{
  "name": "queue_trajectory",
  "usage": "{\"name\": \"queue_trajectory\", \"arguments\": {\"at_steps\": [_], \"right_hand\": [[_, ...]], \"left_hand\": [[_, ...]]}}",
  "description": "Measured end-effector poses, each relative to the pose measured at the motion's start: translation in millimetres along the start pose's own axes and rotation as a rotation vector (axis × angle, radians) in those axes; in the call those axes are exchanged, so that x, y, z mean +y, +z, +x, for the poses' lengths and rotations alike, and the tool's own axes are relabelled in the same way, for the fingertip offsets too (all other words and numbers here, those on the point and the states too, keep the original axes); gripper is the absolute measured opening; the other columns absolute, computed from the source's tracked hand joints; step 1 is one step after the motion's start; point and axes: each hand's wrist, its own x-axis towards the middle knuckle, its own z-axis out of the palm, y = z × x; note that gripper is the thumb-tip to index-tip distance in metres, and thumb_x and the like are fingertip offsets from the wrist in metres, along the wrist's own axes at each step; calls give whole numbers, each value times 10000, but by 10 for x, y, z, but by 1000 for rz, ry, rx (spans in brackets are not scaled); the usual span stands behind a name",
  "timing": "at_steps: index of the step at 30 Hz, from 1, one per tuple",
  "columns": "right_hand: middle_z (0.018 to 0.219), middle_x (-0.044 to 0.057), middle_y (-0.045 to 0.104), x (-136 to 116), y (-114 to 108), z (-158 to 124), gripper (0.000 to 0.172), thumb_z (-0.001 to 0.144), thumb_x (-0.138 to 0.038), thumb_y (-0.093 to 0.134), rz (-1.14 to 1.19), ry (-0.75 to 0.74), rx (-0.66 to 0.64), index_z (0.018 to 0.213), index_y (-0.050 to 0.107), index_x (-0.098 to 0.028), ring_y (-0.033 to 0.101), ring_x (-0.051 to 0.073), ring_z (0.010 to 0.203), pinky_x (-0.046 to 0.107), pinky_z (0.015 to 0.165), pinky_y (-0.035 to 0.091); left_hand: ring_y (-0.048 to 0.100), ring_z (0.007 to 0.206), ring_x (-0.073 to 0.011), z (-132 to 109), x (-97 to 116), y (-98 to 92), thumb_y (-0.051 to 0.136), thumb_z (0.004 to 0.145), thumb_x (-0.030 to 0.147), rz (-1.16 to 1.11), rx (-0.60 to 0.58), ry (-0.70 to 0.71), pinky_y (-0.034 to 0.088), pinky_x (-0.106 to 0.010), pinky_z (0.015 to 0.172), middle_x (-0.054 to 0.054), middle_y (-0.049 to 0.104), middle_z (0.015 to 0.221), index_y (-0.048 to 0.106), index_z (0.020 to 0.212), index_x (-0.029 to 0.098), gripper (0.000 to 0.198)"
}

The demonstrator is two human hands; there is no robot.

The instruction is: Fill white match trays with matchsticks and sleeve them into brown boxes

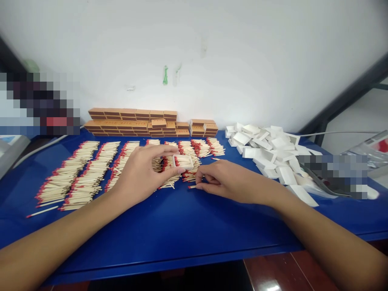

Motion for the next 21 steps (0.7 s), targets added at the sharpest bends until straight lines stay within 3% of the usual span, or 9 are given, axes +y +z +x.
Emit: {"name": "queue_trajectory", "arguments": {"at_steps": [5, 9, 14, 21], "right_hand": [[591, -78, 431, -1, -76, -31, 145, 988, -317, 623, 85, -14, 224, 926, 687, -202, 376, 97, 527, 262, 545, 260], [581, -88, 365, -20, -28, -7, 121, 983, -298, 630, 96, -18, 419, 933, 681, -200, 350, 94, 518, 261, 545, 265], [582, -91, 380, -18, 53, 34, 73, 968, -252, 641, 31, -60, 431, 936, 677, -197, 340, 88, 516, 260, 559, 273], [572, -88, 348, 36, -36, 4, 120, 982, -281, 627, -30, -34, 499, 943, 698, -192, 339, 94, 513, 261, 567, 277]], "left_hand": [[740, 1043, -238, -31, -4, 60, 832, 824, 516, 3, -13, 75, 538, -372, 953, 4, 804, 1122, 765, 1138, 268, 406], [716, 1095, -237, -85, 72, 102, 821, 841, 508, -6, -44, 97, 505, -394, 1006, 17, 785, 1184, 749, 1186, 301, 409], [706, 1121, -232, -111, 136, 108, 839, 824, 499, -8, -2, 98, 490, -375, 1041, 25, 784, 1193, 752, 1176, 307, 411], [741, 1061, -215, -47, 72, 24, 849, 815, 488, -25, 31, 49, 538, -336, 987, 29, 801, 1146, 758, 1154, 290, 402]]}}
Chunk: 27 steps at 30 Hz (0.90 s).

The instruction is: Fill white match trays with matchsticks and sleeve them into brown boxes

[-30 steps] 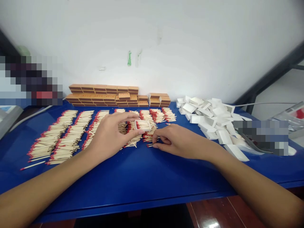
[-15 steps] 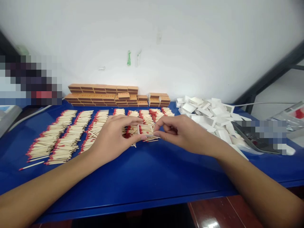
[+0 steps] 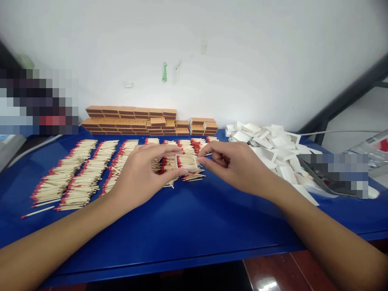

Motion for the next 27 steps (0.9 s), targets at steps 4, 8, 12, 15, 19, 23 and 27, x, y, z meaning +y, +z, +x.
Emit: {"name": "queue_trajectory", "arguments": {"at_steps": [4, 8, 12, 15, 19, 23, 27], "right_hand": [[585, -65, 463, 9, 20, 21, 100, 937, -197, 652, -48, -16, -243, 889, 740, -186, 402, 95, 542, 262, 599, 287], [683, -33, 597, 12, 73, 28, 111, 932, -172, 653, -49, -19, -424, 935, 763, -183, 462, 101, 597, 262, 632, 307], [738, -17, 650, 9, 82, 29, 118, 944, -177, 638, -60, -2, -460, 928, 754, -182, 498, 107, 628, 263, 640, 320], [722, -24, 649, -3, 86, 29, 89, 942, -193, 646, -35, 21, -492, 903, 725, -183, 497, 107, 616, 260, 624, 319], [749, -19, 658, -7, 127, 26, 93, 963, -190, 629, -6, -10, -476, 927, 714, -182, 504, 107, 626, 257, 633, 324], [733, -22, 641, 8, 158, 12, 121, 968, -217, 647, -26, 11, -407, 1061, 719, -190, 502, 112, 612, 256, 633, 323], [718, -21, 635, -1, 151, 5, 121, 983, -216, 629, -17, 2, -426, 1037, 735, -195, 506, 113, 607, 257, 636, 325]], "left_hand": [[744, 1070, -220, 44, -37, -29, 847, 821, 463, 22, 80, -63, 572, -311, 959, 14, 799, 1157, 762, 1132, 268, 377], [746, 1081, -227, 65, -53, -34, 856, 809, 455, 25, 78, -96, 591, -306, 954, 14, 803, 1143, 765, 1112, 268, 368], [740, 1093, -228, 63, -51, -34, 845, 816, 475, 40, 71, -76, 586, -314, 963, 12, 797, 1165, 764, 1116, 273, 371], [738, 1088, -231, 57, -52, -27, 839, 818, 495, 44, 73, -61, 577, -321, 965, 6, 798, 1165, 760, 1123, 270, 387], [737, 1081, -231, 43, -65, -17, 827, 830, 500, 51, 55, -53, 566, -329, 966, 9, 797, 1169, 757, 1139, 278, 388], [735, 1102, -232, 31, -74, -21, 832, 831, 477, 42, 46, -58, 567, -321, 972, 12, 793, 1182, 756, 1138, 281, 372], [735, 1098, -240, 34, -70, -30, 823, 834, 502, 53, 48, -53, 570, -335, 979, 8, 790, 1194, 763, 1129, 286, 371]]}}
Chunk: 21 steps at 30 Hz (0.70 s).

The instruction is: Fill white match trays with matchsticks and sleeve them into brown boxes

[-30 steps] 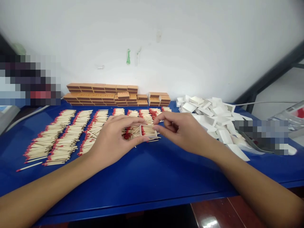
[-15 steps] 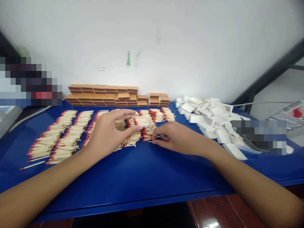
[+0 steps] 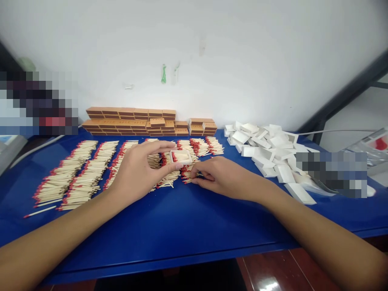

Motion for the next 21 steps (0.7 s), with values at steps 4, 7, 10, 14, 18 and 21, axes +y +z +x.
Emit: {"name": "queue_trajectory", "arguments": {"at_steps": [4, 7, 10, 14, 18, 21], "right_hand": [[718, -13, 634, -29, -25, -3, 114, 986, -235, 626, -7, 18, -19, 1000, 725, -181, 501, 119, 602, 264, 620, 314], [697, -18, 620, -47, -45, -4, 119, 991, -233, 612, -4, 27, -33, 999, 717, -178, 503, 122, 603, 265, 619, 314], [671, -31, 599, -66, -61, -13, 115, 993, -230, 607, 25, 21, -39, 972, 710, -183, 493, 116, 592, 261, 616, 315], [658, -49, 567, -99, -61, -33, 96, 984, -248, 631, 96, -24, -39, 951, 700, -191, 455, 100, 562, 256, 602, 304], [647, -61, 543, -108, -60, -38, 48, 959, -224, 665, 112, -26, -76, 970, 702, -196, 441, 94, 548, 253, 601, 298], [677, -47, 572, -93, -69, -39, 85, 963, -276, 676, 86, -15, -73, 988, 704, -199, 470, 105, 577, 257, 597, 297]], "left_hand": [[731, 1107, -250, 4, 5, -2, 795, 846, 548, 0, -3, -2, 567, -356, 995, 3, 790, 1195, 762, 1149, 291, 399], [729, 1120, -267, 3, 4, -1, 786, 846, 569, 7, -6, -17, 569, -382, 1006, -6, 795, 1183, 761, 1162, 293, 421], [729, 1124, -271, 3, 3, 0, 792, 839, 573, 12, -9, -21, 574, -388, 1003, -9, 797, 1177, 761, 1165, 293, 431], [725, 1140, -264, 1, 2, 2, 797, 837, 570, 9, -14, -18, 570, -377, 1006, -5, 785, 1218, 766, 1161, 294, 426], [714, 1166, -272, -1, 0, -1, 795, 833, 583, 10, -20, -22, 568, -380, 1005, -5, 784, 1219, 766, 1167, 292, 444], [721, 1144, -264, 7, 4, 3, 801, 831, 578, 14, -16, -16, 568, -370, 996, -4, 785, 1216, 764, 1173, 286, 451]]}}
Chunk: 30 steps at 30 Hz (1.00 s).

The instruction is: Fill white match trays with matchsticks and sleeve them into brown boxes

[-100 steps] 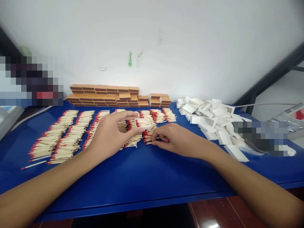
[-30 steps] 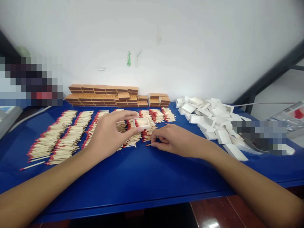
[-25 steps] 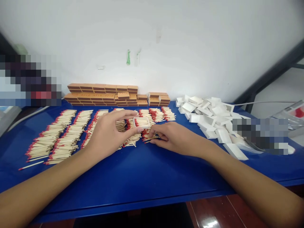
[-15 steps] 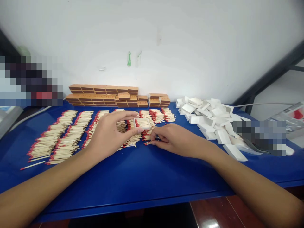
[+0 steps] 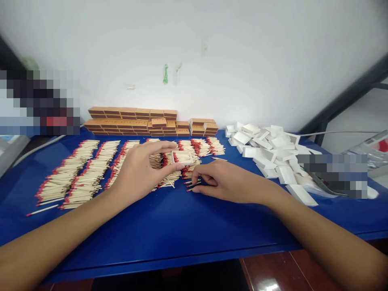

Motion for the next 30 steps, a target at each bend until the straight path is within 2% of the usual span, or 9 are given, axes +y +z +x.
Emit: {"name": "queue_trajectory", "arguments": {"at_steps": [4, 8, 12, 16, 20, 23, 25, 30], "right_hand": [[711, -25, 630, 19, -4, -5, 111, 994, -282, 633, 4, 12, -35, 989, 706, -198, 512, 118, 605, 262, 608, 318], [836, 11, 712, 34, 5, -5, 139, 1015, -282, 597, 29, 12, -59, 985, 700, -194, 591, 136, 702, 261, 651, 360], [801, -7, 686, 60, -16, -16, 132, 1018, -284, 597, 45, 1, -30, 984, 691, -198, 554, 124, 664, 263, 639, 342], [661, -53, 547, 74, -58, -37, 157, 1015, -325, 599, 74, 8, 73, 976, 692, -204, 421, 108, 563, 269, 579, 280], [574, -86, 381, 51, -47, -27, 162, 999, -340, 621, 152, 22, 302, 929, 679, -206, 343, 106, 532, 269, 547, 250], [572, -91, 339, 43, 15, 10, 160, 1002, -337, 614, 139, 36, 457, 929, 663, -203, 322, 105, 531, 270, 553, 251], [577, -90, 349, 53, 63, 37, 141, 1000, -320, 611, 95, 39, 488, 936, 652, -202, 320, 104, 534, 271, 566, 252], [587, -91, 351, 99, 90, 44, 155, 1003, -359, 612, 64, 13, 468, 1014, 645, -208, 322, 109, 537, 269, 566, 252]], "left_hand": [[725, 1131, -258, 10, 5, 6, 803, 830, 574, -3, 3, 15, 569, -361, 985, 1, 791, 1198, 761, 1164, 284, 444], [731, 1121, -250, 3, -1, -2, 805, 833, 565, -19, -7, 19, 566, -354, 992, -2, 792, 1198, 759, 1151, 280, 430], [744, 1096, -255, 0, -8, 0, 809, 831, 555, -25, -25, 20, 578, -362, 983, -5, 790, 1203, 761, 1148, 289, 417], [742, 1111, -257, -4, -15, 20, 820, 829, 520, -62, -55, 25, 576, -363, 995, -7, 795, 1185, 762, 1138, 277, 398], [745, 1086, -249, -26, 9, 46, 828, 824, 514, -92, -71, 36, 569, -366, 981, -3, 801, 1153, 759, 1151, 275, 411], [744, 1074, -246, -51, 63, 65, 832, 813, 535, -116, -83, 19, 564, -377, 983, 3, 800, 1155, 761, 1151, 284, 427], [739, 1086, -250, -65, 101, 74, 833, 813, 532, -126, -92, 9, 557, -391, 1003, 7, 797, 1165, 759, 1160, 295, 427], [748, 1071, -257, -58, 107, 56, 832, 813, 525, -141, -91, -5, 574, -383, 992, 0, 800, 1155, 760, 1160, 295, 423]]}}
